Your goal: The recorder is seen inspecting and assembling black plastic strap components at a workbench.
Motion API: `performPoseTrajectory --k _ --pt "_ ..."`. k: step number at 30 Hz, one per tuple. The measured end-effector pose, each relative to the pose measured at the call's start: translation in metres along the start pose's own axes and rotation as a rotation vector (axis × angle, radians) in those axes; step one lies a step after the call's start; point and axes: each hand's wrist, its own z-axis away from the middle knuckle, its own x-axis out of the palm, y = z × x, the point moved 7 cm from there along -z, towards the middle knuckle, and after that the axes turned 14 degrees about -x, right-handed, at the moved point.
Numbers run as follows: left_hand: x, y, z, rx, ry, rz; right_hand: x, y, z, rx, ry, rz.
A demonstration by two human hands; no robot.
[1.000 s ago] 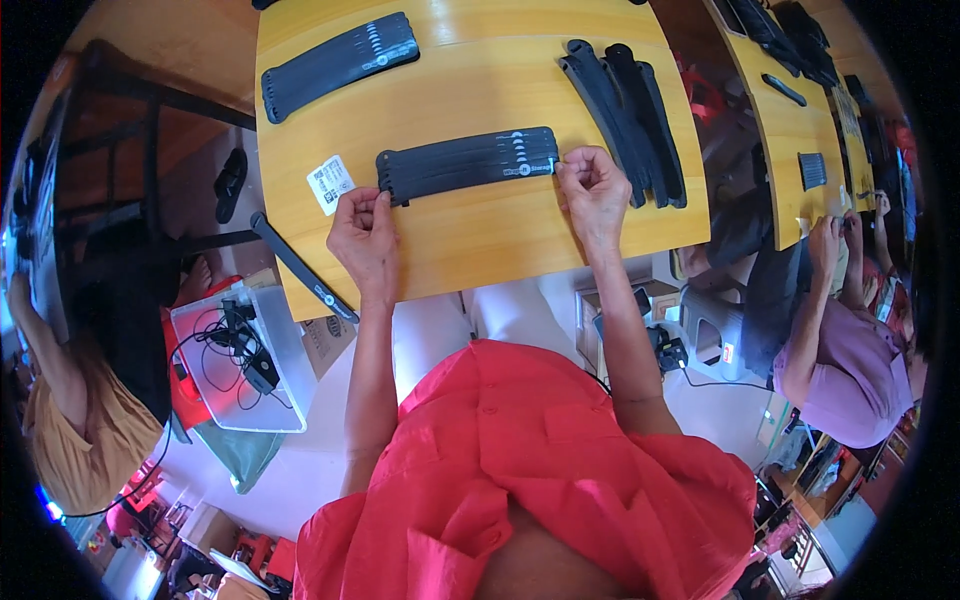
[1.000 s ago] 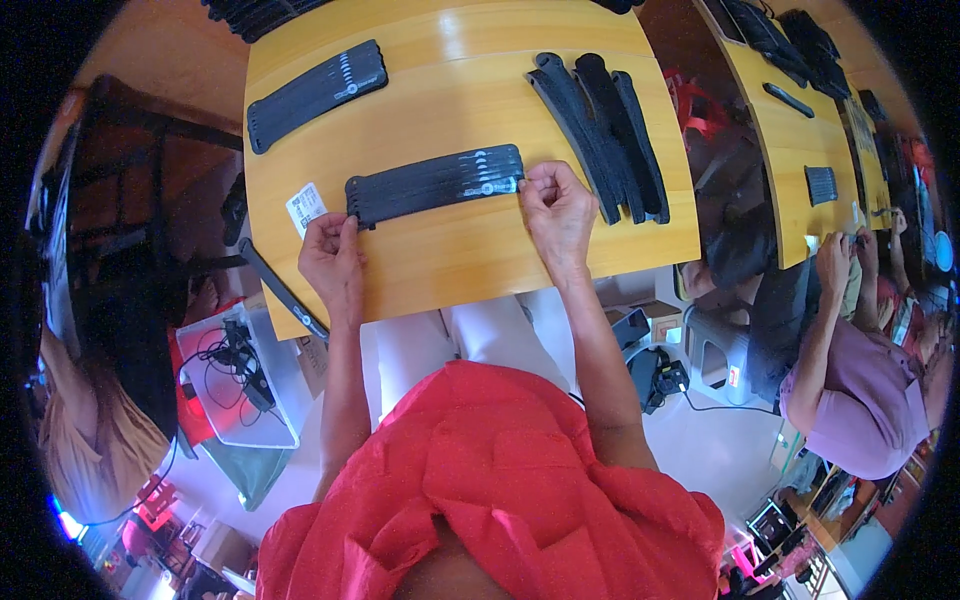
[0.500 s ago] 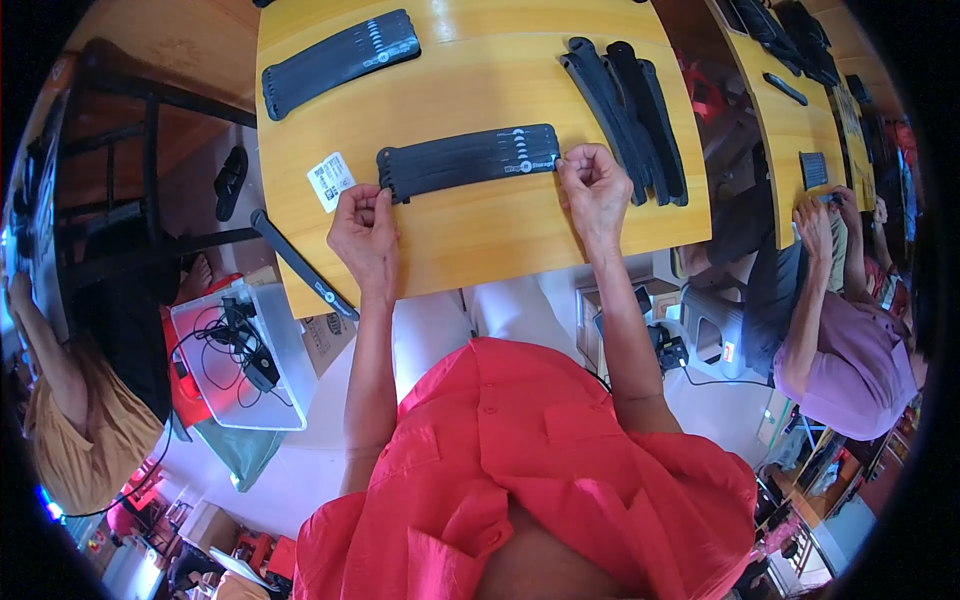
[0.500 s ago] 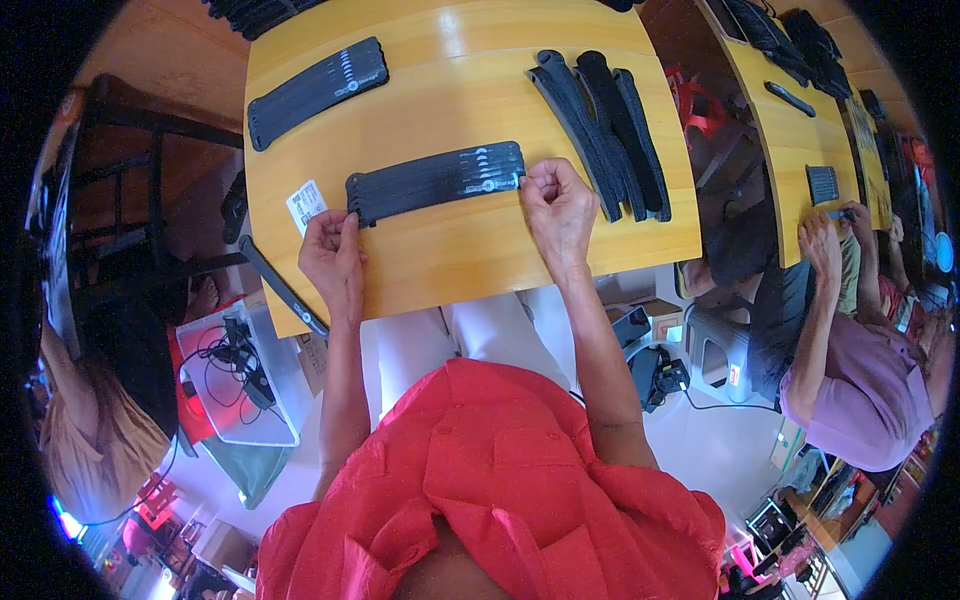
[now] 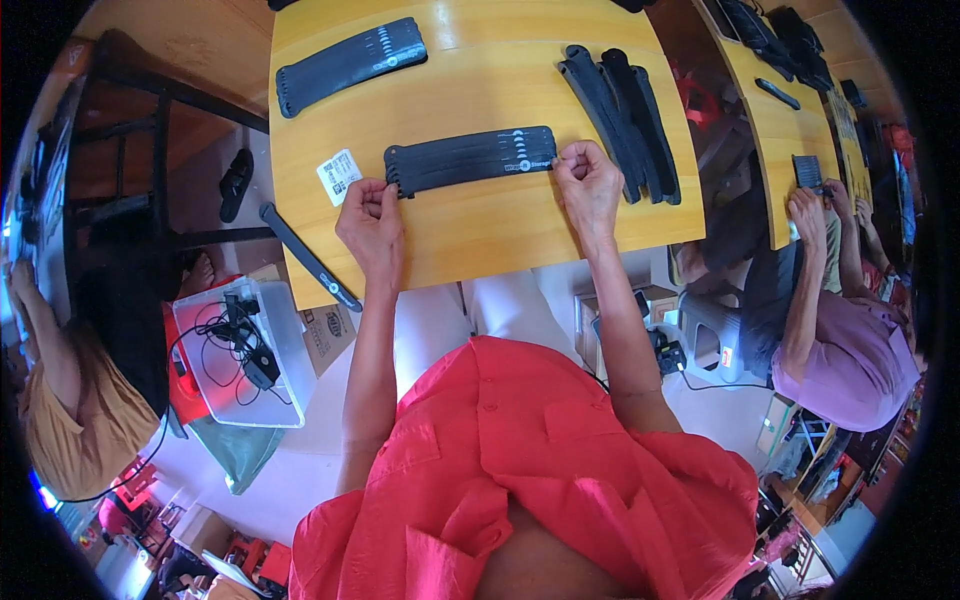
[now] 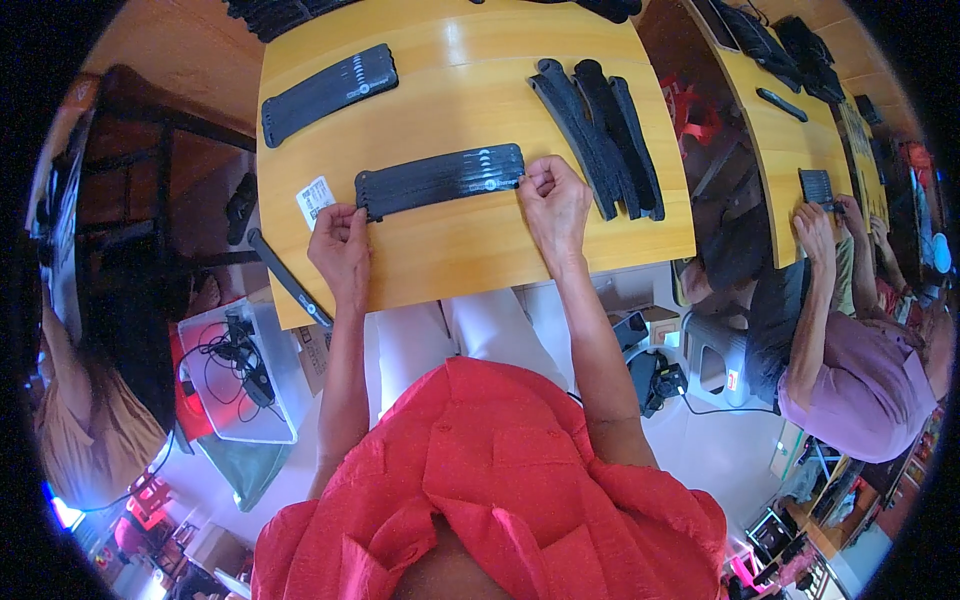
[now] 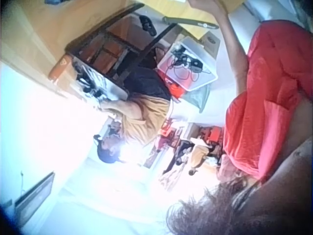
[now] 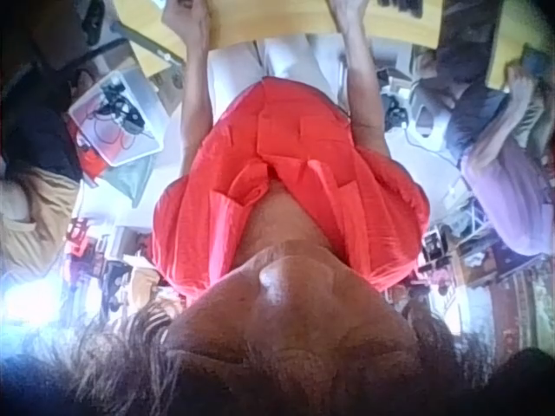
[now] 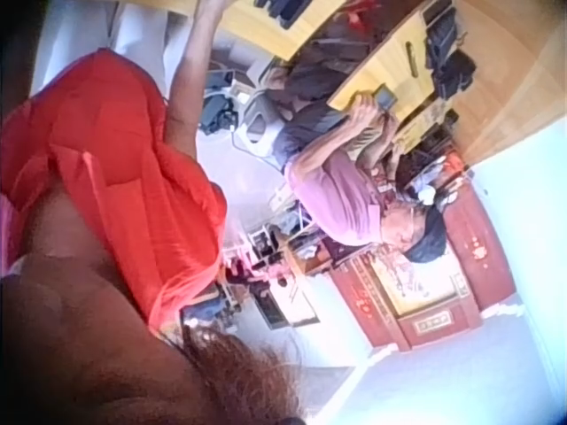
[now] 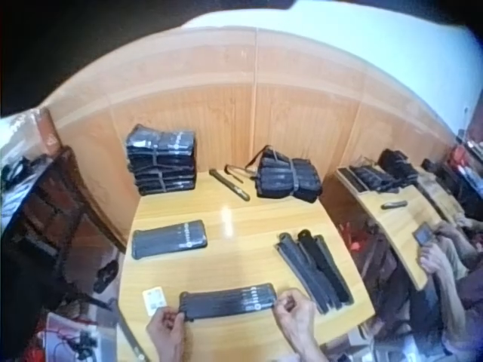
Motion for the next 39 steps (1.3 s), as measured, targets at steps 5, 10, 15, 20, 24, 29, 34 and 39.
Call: performPoseTrajectory --k 5,10,15,20,24,29,34,39 --pt "0.001 0.001 -0.002 0.029 -0.010 -0.048 0.000 0.009 -0.004 -0.022 -0.027 -0.028" --pt "-0.005 0.000 -0.003 0.070 -0.040 0.032 -0.005 0.000 -0.002 0.022 -0.045 -0.087" --pt "-0.014 -0.005 0.007 0.148 -0.034 -0.042 -0.013 0.015 0.005 -0.016 -0.026 -0.371" --pt "0.030 0.052 0.059 0.683 -0.003 -0.638 0.002 -0.063 0.024 -0.575 -0.186 0.256" --pt "0.073 0.035 0.064 0.806 -0.185 -0.963 0.037 -0.057 0.036 -0.653 -0.410 0.617" --pt "0.077 0.021 0.064 0.795 -0.220 -1.030 0.047 -0.044 0.039 -0.607 -0.505 0.695" --pt "0.077 0.012 0.054 0.693 -0.310 -1.009 0.054 -0.037 0.043 -0.573 -0.566 0.703" --pt "0.012 0.035 0.066 0.679 -0.101 -0.342 0.039 -0.057 0.044 -0.515 -0.527 0.537"
